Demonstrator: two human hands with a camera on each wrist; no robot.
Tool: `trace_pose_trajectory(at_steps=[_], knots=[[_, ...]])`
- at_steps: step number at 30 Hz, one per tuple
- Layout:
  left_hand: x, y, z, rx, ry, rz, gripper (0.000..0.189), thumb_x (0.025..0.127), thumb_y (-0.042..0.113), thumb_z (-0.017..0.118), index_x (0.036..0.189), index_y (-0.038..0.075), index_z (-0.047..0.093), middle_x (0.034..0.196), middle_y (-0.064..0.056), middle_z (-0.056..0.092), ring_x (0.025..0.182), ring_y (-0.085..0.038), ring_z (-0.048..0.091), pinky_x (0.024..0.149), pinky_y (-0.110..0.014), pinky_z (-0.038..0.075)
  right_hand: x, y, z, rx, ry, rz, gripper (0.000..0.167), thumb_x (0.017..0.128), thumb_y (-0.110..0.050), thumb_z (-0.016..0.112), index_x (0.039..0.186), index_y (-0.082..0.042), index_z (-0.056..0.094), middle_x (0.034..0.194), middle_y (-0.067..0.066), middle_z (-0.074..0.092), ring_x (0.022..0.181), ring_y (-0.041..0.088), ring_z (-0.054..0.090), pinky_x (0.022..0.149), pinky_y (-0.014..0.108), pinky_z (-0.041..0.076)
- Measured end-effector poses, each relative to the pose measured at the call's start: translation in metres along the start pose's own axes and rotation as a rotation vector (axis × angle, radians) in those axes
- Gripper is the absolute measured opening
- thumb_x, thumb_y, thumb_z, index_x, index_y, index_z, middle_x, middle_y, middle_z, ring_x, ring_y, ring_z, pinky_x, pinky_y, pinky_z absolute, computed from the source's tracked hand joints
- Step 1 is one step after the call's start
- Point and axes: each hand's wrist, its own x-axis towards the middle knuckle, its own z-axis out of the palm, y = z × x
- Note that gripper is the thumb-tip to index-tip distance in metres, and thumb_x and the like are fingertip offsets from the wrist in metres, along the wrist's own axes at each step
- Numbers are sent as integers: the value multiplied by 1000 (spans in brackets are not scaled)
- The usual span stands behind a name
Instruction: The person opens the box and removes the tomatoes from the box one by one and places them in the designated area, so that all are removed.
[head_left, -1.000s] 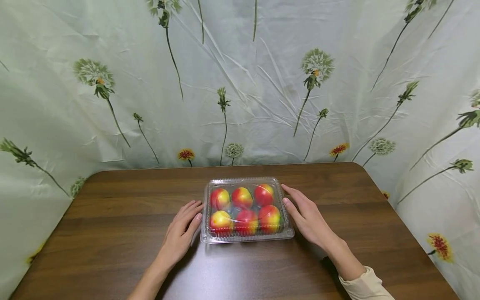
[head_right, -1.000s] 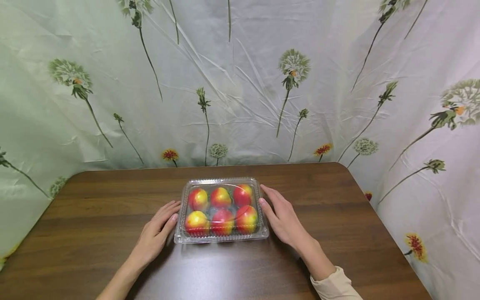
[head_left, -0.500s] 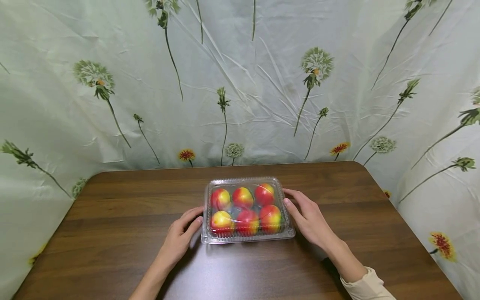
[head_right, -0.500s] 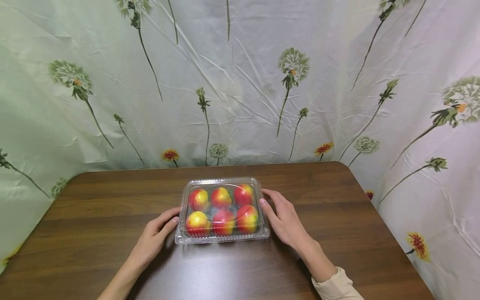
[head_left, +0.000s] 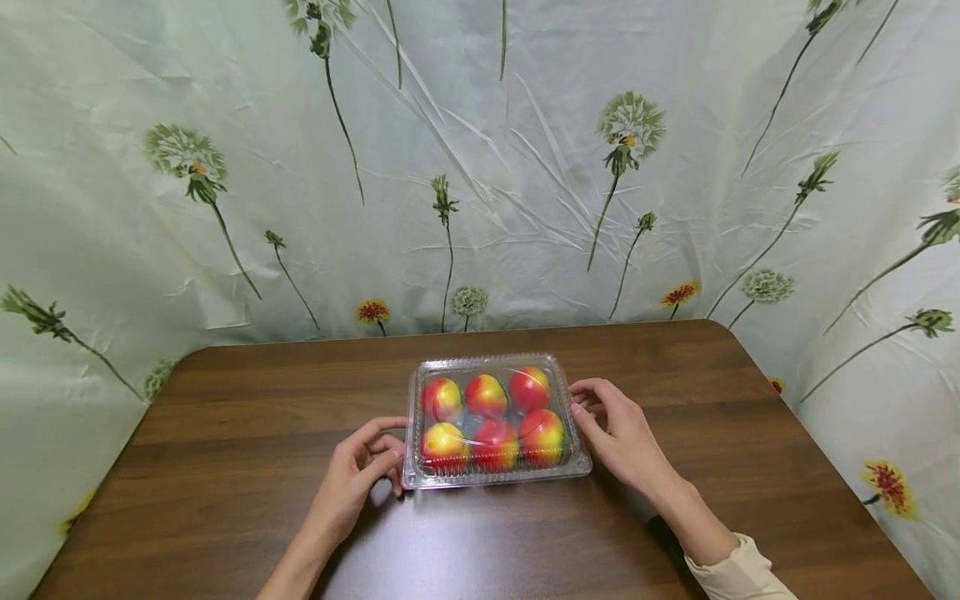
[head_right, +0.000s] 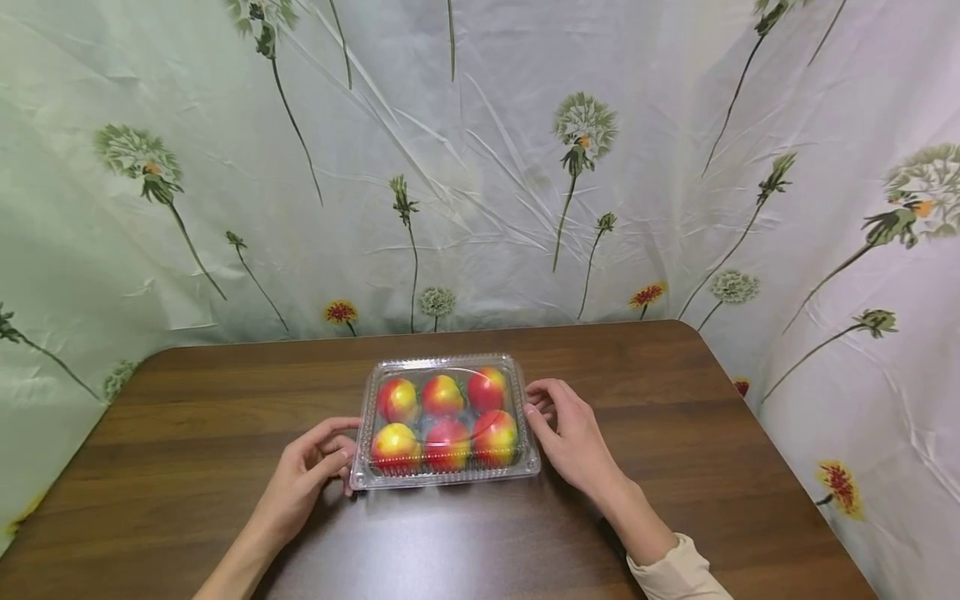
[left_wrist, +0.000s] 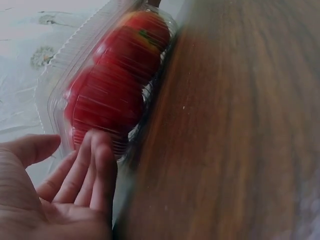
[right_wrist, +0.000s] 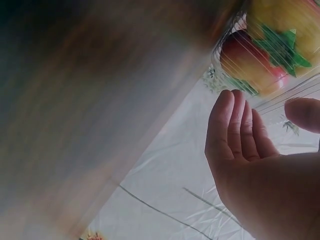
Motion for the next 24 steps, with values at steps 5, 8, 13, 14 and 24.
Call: trace_pose_trajectory(at_steps=[5, 8, 13, 14, 24], knots=[[0, 0, -3, -186, -92, -24, 37, 106, -3, 52, 142, -8, 48, 92, -4, 74, 63, -15, 68, 56, -34, 60, 0, -1, 1, 15, 12, 5, 16, 97, -5, 70, 111, -11, 65, 98, -2, 67, 88, 11, 63, 76, 28, 58], [0, -1, -3, -295, -139, -43, 37, 106, -5, 48, 144, -4, 47, 95, -5, 74, 66, -17, 72, 59, -31, 61, -1, -2, 1, 13, 13, 25, 14, 97, -6, 71, 107, -13, 64, 94, -3, 66, 85, 11, 62, 74, 25, 56], [-2, -3, -2, -401, -190, -61, 40, 106, -8, 45, 146, 1, 46, 97, -5, 75, 69, -17, 74, 62, -28, 61, -4, -4, 1, 7, 12, 62, 10, 98, -6, 71, 100, -14, 64, 86, -4, 62, 77, 10, 57, 69, 26, 53], [-2, -4, -2, -407, -189, -68, 40, 106, -8, 45, 146, 2, 46, 96, -4, 75, 69, -17, 73, 62, -28, 61, -5, -5, 1, 9, 10, 68, 9, 98, -7, 71, 99, -14, 65, 84, -4, 61, 76, 10, 56, 68, 25, 52], [-1, -3, -3, -428, -183, -94, 41, 106, -10, 44, 145, 3, 45, 91, -2, 73, 64, -15, 72, 58, -25, 58, -3, -4, 2, 23, -11, 102, 14, 100, -8, 69, 88, -15, 66, 74, -6, 56, 66, 7, 51, 63, 21, 46]])
